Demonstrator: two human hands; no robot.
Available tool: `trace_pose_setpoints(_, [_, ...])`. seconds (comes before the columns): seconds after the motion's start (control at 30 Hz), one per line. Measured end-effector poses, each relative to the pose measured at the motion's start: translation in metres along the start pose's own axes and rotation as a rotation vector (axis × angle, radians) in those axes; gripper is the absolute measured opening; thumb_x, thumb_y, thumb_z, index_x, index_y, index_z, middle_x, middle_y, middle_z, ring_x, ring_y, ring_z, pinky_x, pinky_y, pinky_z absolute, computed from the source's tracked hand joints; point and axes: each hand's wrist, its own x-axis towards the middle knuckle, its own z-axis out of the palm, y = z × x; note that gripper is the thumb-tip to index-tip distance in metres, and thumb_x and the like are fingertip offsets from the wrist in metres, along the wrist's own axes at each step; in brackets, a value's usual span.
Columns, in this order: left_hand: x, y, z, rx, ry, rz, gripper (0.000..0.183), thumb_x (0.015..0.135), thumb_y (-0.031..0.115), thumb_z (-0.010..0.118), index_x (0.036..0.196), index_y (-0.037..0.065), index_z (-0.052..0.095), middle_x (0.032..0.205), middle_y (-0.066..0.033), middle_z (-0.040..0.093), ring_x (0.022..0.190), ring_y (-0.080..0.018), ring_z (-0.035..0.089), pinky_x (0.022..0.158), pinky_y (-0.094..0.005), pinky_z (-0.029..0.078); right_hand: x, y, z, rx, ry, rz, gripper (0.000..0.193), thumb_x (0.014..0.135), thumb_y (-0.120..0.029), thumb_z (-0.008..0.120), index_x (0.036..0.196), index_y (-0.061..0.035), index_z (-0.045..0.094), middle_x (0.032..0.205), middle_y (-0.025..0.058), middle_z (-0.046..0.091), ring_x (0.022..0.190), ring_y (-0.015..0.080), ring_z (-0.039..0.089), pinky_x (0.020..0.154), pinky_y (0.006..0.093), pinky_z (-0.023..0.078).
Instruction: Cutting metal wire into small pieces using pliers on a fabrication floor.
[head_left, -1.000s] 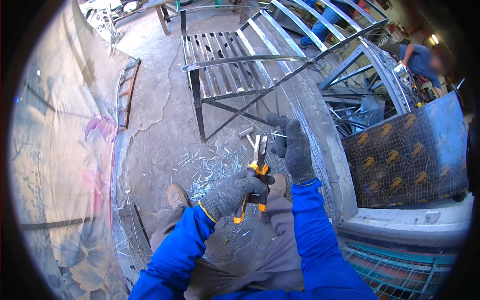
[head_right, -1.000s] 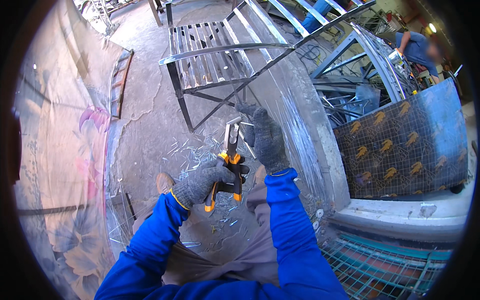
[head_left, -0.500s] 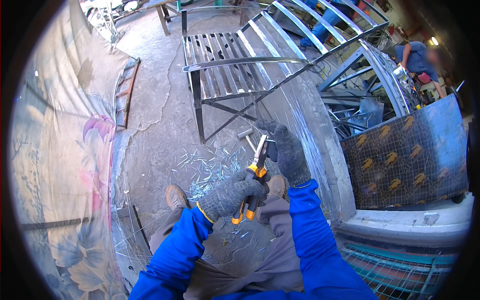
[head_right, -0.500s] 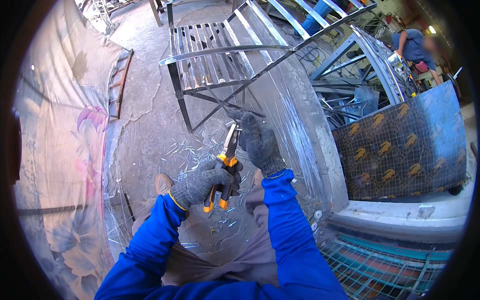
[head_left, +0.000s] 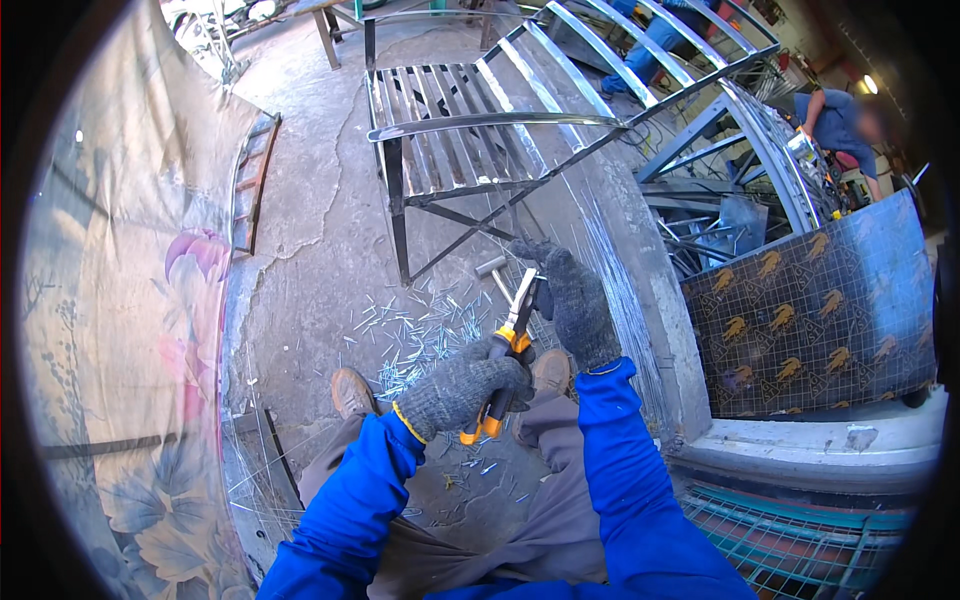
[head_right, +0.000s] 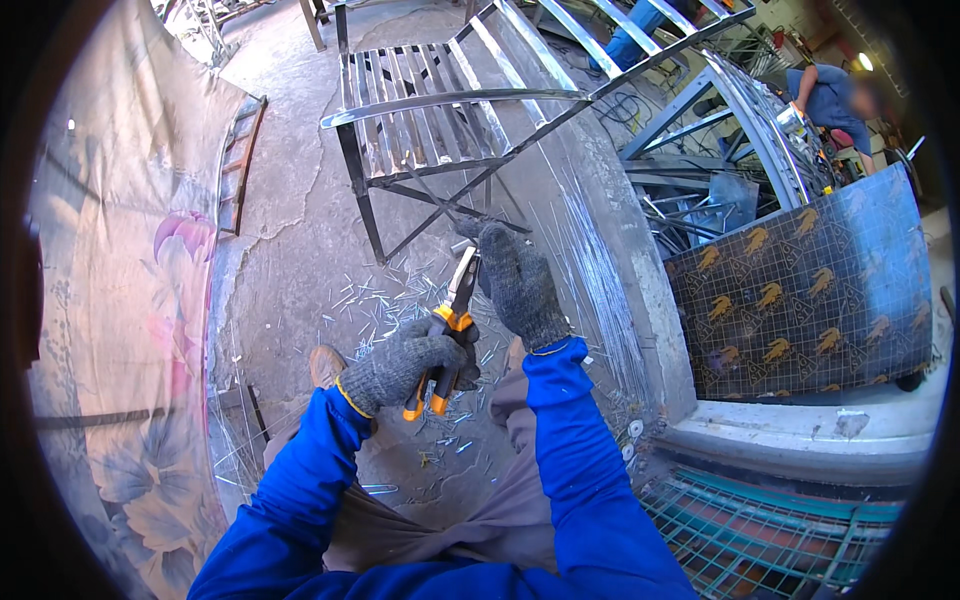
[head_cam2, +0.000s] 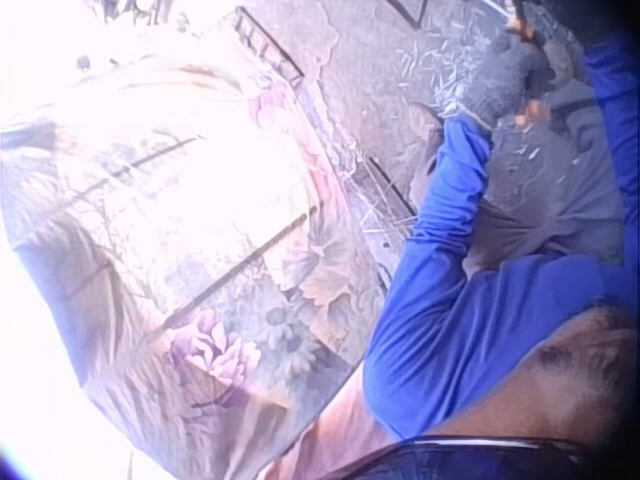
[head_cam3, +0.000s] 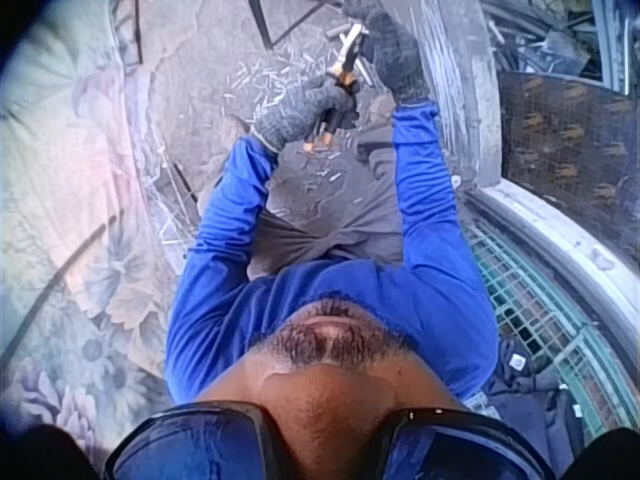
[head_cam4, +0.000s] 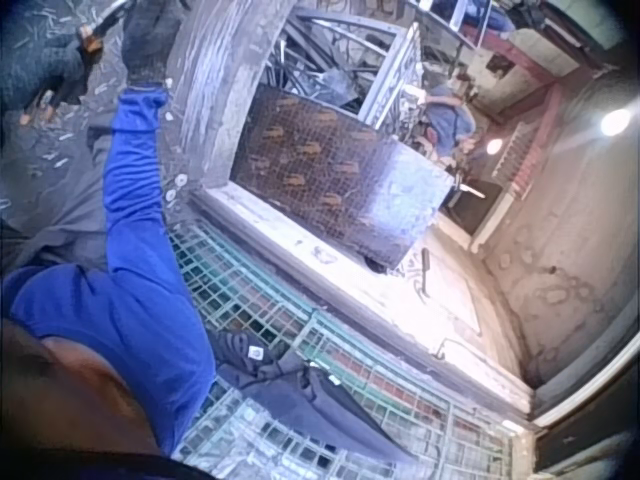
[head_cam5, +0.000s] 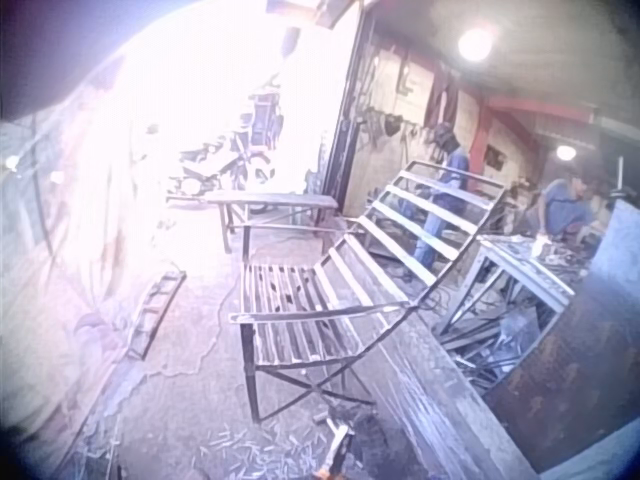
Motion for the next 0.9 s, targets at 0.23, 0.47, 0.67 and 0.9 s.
trace_pose_setpoints(0.23, [0.001,-0.002,0.005,-0.122,0.122,-0.041,0.025,0.081,0.008,0.064,0.103,-0.002,0.057,0.086,-0.0094,0.062,0.072,-0.0171,0.064,0.068,-0.0307,0.056,0.002,-0.013,0.008,0.303,0.140,-0.163,0.059,0.103,-0.052,0.040,0.125,-0.0012,0.061,0.107,0.0133,0.068,0.100,0.0203,0.064,0.090,0.0349,0.049])
trace_pose_setpoints(0.47, [-0.001,0.013,0.002,-0.296,0.130,0.051,0.025,0.078,0.007,0.063,0.101,0.003,0.054,0.081,-0.0051,0.057,0.068,-0.0162,0.061,0.065,-0.0322,0.056,-0.002,-0.002,-0.008,-0.233,0.031,-0.238,0.049,0.104,-0.044,0.045,0.125,-0.0025,0.061,0.107,0.0154,0.067,0.104,0.0202,0.063,0.094,0.0348,0.047])
trace_pose_setpoints(0.67, [-0.005,0.012,0.005,-0.304,0.092,0.070,0.024,0.081,0.016,0.065,0.098,0.001,0.058,0.076,-0.0033,0.058,0.064,-0.0120,0.057,0.059,-0.0268,0.050,0.001,-0.004,-0.006,0.013,-0.126,0.080,0.028,0.104,-0.022,0.047,0.121,-0.0047,0.061,0.085,0.0105,0.065,0.074,0.0244,0.062,0.075,0.0379,0.051])
trace_pose_setpoints(0.9, [-0.003,0.001,0.003,-0.220,0.066,0.052,0.024,0.079,0.009,0.063,0.099,0.004,0.052,0.076,-0.0032,0.055,0.062,-0.0126,0.056,0.060,-0.0289,0.051,0.002,0.015,-0.013,-0.126,-0.229,-0.089,0.028,0.096,-0.015,0.054,0.121,-0.0059,0.061,0.083,0.0106,0.063,0.072,0.0256,0.060,0.073,0.0389,0.050])
